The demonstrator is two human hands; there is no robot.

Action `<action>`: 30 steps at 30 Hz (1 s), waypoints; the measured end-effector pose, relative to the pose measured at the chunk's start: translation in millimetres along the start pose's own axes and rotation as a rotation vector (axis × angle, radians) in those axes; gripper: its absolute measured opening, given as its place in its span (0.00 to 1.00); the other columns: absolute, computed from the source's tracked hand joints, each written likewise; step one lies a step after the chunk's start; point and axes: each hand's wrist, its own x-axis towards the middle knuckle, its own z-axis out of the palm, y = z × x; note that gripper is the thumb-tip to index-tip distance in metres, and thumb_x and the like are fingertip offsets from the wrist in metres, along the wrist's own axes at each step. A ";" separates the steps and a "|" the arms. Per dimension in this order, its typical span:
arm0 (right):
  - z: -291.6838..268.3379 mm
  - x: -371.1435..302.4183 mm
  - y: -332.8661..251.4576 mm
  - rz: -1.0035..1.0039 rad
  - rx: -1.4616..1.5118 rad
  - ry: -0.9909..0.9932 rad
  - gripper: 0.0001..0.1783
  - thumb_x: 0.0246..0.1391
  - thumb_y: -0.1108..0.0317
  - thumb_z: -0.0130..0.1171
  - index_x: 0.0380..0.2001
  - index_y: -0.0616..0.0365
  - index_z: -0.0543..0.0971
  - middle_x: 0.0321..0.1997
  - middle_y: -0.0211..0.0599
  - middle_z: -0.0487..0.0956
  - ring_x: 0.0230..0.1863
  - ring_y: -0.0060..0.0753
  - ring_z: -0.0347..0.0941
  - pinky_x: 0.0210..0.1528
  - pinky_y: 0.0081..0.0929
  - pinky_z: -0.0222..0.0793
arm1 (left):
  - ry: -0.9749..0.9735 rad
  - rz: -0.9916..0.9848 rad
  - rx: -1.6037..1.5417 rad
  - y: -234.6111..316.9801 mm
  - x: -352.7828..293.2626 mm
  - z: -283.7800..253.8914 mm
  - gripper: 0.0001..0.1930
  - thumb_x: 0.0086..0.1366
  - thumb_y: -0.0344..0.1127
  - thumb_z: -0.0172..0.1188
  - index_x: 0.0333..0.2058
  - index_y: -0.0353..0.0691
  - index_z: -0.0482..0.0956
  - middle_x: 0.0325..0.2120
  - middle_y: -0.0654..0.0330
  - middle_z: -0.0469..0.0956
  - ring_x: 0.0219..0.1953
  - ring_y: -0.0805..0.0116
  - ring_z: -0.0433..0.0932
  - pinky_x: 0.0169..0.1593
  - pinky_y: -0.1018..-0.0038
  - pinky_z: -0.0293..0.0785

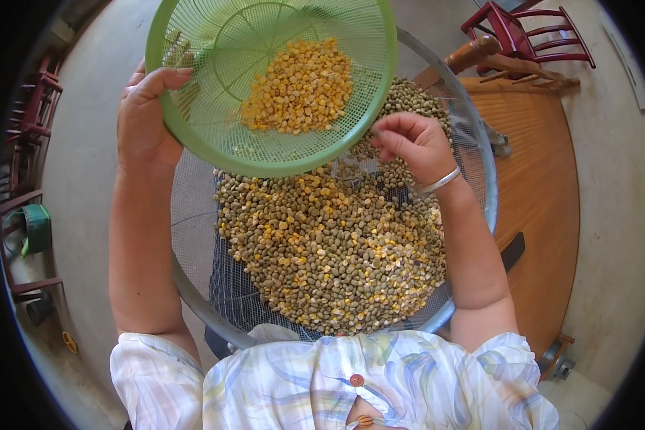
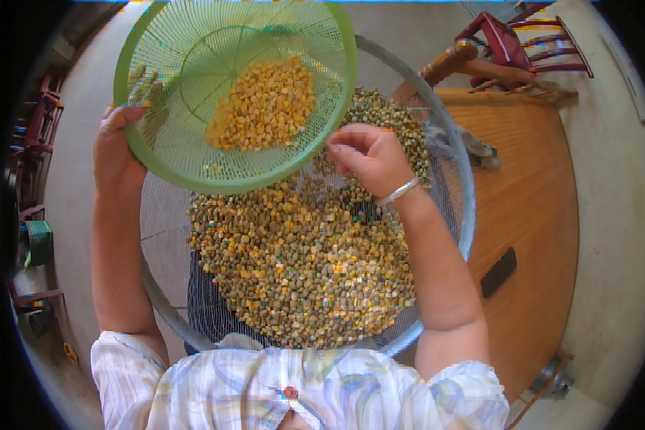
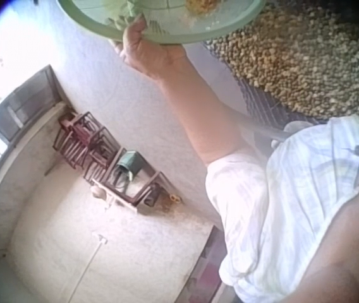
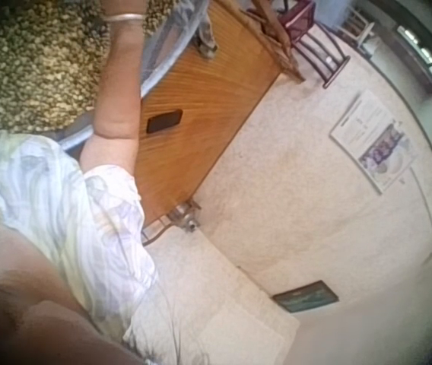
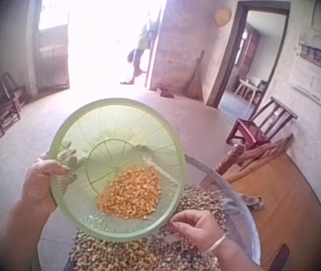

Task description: The recorder is sorting and cleaning grains from a large sieve, moving separated corn kernels into a smaller green plastic basket.

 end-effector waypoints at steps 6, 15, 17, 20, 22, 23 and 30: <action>-9.0 -5.8 23.8 0.037 -0.894 -0.497 0.09 0.38 0.77 0.59 0.28 0.61 0.77 0.21 0.32 0.75 0.23 0.23 0.70 0.28 0.20 0.67 | 0.026 0.009 0.004 -0.6 3.1 -1.1 0.16 0.49 0.21 0.51 0.39 0.31 0.65 0.33 0.54 0.72 0.32 0.65 0.74 0.36 0.74 0.76; -32.9 -5.5 11.6 0.111 -1.015 -0.274 0.11 0.33 0.79 0.60 0.27 0.61 0.77 0.24 0.34 0.77 0.25 0.24 0.72 0.30 0.21 0.68 | 0.016 0.004 0.008 0.4 0.2 -4.8 0.13 0.49 0.22 0.51 0.37 0.31 0.68 0.30 0.55 0.72 0.30 0.66 0.74 0.34 0.74 0.75; -32.1 -5.5 17.3 0.124 -0.993 -0.294 0.10 0.33 0.78 0.61 0.26 0.60 0.78 0.24 0.34 0.77 0.25 0.26 0.72 0.30 0.22 0.69 | -0.001 -0.006 -0.002 0.3 1.3 -3.6 0.13 0.49 0.22 0.51 0.37 0.31 0.68 0.29 0.55 0.72 0.30 0.66 0.74 0.34 0.74 0.75; -22.2 -3.9 23.6 0.005 -1.015 -0.371 0.07 0.34 0.77 0.61 0.23 0.60 0.78 0.24 0.35 0.77 0.25 0.30 0.73 0.30 0.24 0.69 | 0.010 0.011 0.004 0.2 0.2 -2.2 0.14 0.49 0.22 0.51 0.37 0.31 0.68 0.30 0.55 0.72 0.30 0.66 0.74 0.34 0.74 0.75; -15.9 -3.3 27.5 -0.124 -1.058 -0.420 0.06 0.34 0.75 0.62 0.22 0.59 0.78 0.23 0.36 0.76 0.25 0.32 0.73 0.30 0.26 0.69 | 0.013 0.009 -0.003 0.0 0.6 -1.5 0.14 0.49 0.22 0.51 0.38 0.30 0.68 0.30 0.55 0.72 0.30 0.66 0.74 0.34 0.74 0.75; -14.4 -3.3 30.9 -0.154 -1.123 -0.409 0.06 0.34 0.74 0.61 0.22 0.59 0.78 0.23 0.37 0.76 0.26 0.35 0.73 0.30 0.27 0.69 | 0.011 0.008 -0.005 0.3 0.8 -1.1 0.14 0.49 0.22 0.51 0.38 0.30 0.68 0.30 0.55 0.72 0.30 0.66 0.74 0.34 0.74 0.75; -7.8 -3.4 30.8 -0.292 -1.185 -0.294 0.03 0.36 0.72 0.59 0.21 0.57 0.78 0.23 0.36 0.74 0.26 0.38 0.72 0.30 0.30 0.69 | 0.029 -0.001 -0.003 0.5 1.3 -3.7 0.15 0.49 0.22 0.51 0.39 0.31 0.66 0.31 0.55 0.71 0.31 0.66 0.74 0.35 0.73 0.75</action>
